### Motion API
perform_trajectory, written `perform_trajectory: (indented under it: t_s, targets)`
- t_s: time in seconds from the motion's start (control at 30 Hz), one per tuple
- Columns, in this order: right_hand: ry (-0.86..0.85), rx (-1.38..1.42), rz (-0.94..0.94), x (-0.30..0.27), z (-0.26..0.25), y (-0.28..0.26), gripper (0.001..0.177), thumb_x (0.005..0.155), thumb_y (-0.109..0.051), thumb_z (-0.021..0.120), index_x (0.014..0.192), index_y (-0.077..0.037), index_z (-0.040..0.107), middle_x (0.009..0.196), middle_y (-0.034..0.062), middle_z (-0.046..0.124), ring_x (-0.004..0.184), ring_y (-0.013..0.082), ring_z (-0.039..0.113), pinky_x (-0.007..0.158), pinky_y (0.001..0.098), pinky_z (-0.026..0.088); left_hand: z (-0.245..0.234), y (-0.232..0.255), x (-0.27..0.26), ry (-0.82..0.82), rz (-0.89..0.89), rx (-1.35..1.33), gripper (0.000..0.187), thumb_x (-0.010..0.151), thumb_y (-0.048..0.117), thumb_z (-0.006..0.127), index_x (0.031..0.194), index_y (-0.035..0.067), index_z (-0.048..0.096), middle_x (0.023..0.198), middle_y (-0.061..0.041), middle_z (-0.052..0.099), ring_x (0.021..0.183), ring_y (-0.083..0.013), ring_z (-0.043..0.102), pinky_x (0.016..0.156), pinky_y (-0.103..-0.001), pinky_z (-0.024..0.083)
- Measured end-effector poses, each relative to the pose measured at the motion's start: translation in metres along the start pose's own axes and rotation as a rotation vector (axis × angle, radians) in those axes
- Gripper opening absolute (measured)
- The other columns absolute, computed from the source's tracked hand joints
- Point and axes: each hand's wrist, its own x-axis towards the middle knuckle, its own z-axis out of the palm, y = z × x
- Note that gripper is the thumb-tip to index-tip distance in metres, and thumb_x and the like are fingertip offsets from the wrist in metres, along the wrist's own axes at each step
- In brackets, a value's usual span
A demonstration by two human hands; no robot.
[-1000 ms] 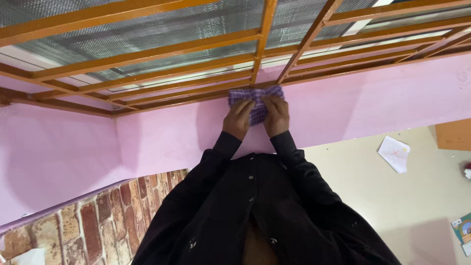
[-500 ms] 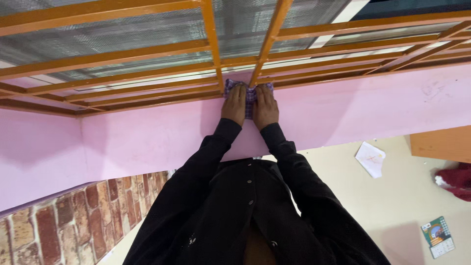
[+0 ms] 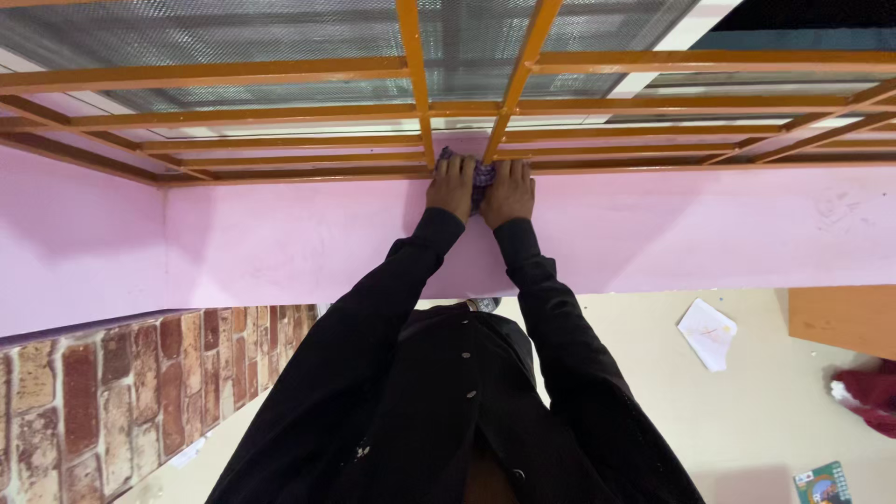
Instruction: The person wipes the metal bars of a window grate and the adjacent frame with a checkered cloth.
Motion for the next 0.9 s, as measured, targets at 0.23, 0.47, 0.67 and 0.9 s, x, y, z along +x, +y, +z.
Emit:
perform_trajectory:
  t_s: [0.23, 0.47, 0.67, 0.9]
  targets:
    - [0.062, 0.064, 0.026, -0.005, 0.007, -0.001, 0.065, 0.072, -0.01, 0.071, 0.133, -0.002, 0.051, 0.134, 0.0296, 0.051, 0.122, 0.0504, 0.049, 0.096, 0.0588, 0.043, 0.001, -0.015, -0.003, -0.069, 0.001, -0.168, 0.038, 0.089, 0.008, 0.057, 0.128, 0.008, 0.056, 0.129, -0.017, 0.058, 0.127, -0.0407, 0.053, 0.101, -0.047, 0.049]
    - [0.192, 0.123, 0.008, -0.026, 0.004, -0.023, 0.039, 0.083, -0.008, 0.066, 0.12, 0.001, 0.057, 0.126, 0.0269, 0.058, 0.114, 0.0514, 0.051, 0.099, 0.058, 0.044, -0.021, -0.036, -0.036, 0.003, 0.153, -0.317, 0.058, 0.086, -0.005, 0.055, 0.143, 0.001, 0.05, 0.148, -0.02, 0.051, 0.139, -0.037, 0.048, 0.11, -0.041, 0.047]
    - [0.175, 0.136, 0.009, -0.081, 0.019, -0.077, 0.031, 0.083, -0.005, 0.066, 0.113, -0.003, 0.06, 0.114, 0.0216, 0.06, 0.107, 0.047, 0.052, 0.096, 0.0571, 0.044, -0.041, -0.072, -0.083, -0.175, 0.04, -0.328, 0.06, 0.081, -0.005, 0.058, 0.141, 0.003, 0.053, 0.146, -0.017, 0.055, 0.138, -0.0334, 0.051, 0.109, -0.04, 0.047]
    - [0.142, 0.329, -0.101, -0.086, 0.003, -0.149, 0.035, 0.082, 0.004, 0.064, 0.116, -0.002, 0.059, 0.119, 0.0203, 0.062, 0.111, 0.0439, 0.054, 0.097, 0.0517, 0.046, -0.122, -0.109, -0.116, 0.022, 0.01, -0.39, 0.052, 0.086, -0.009, 0.055, 0.136, 0.005, 0.062, 0.139, -0.014, 0.063, 0.129, -0.0314, 0.059, 0.107, -0.038, 0.051]
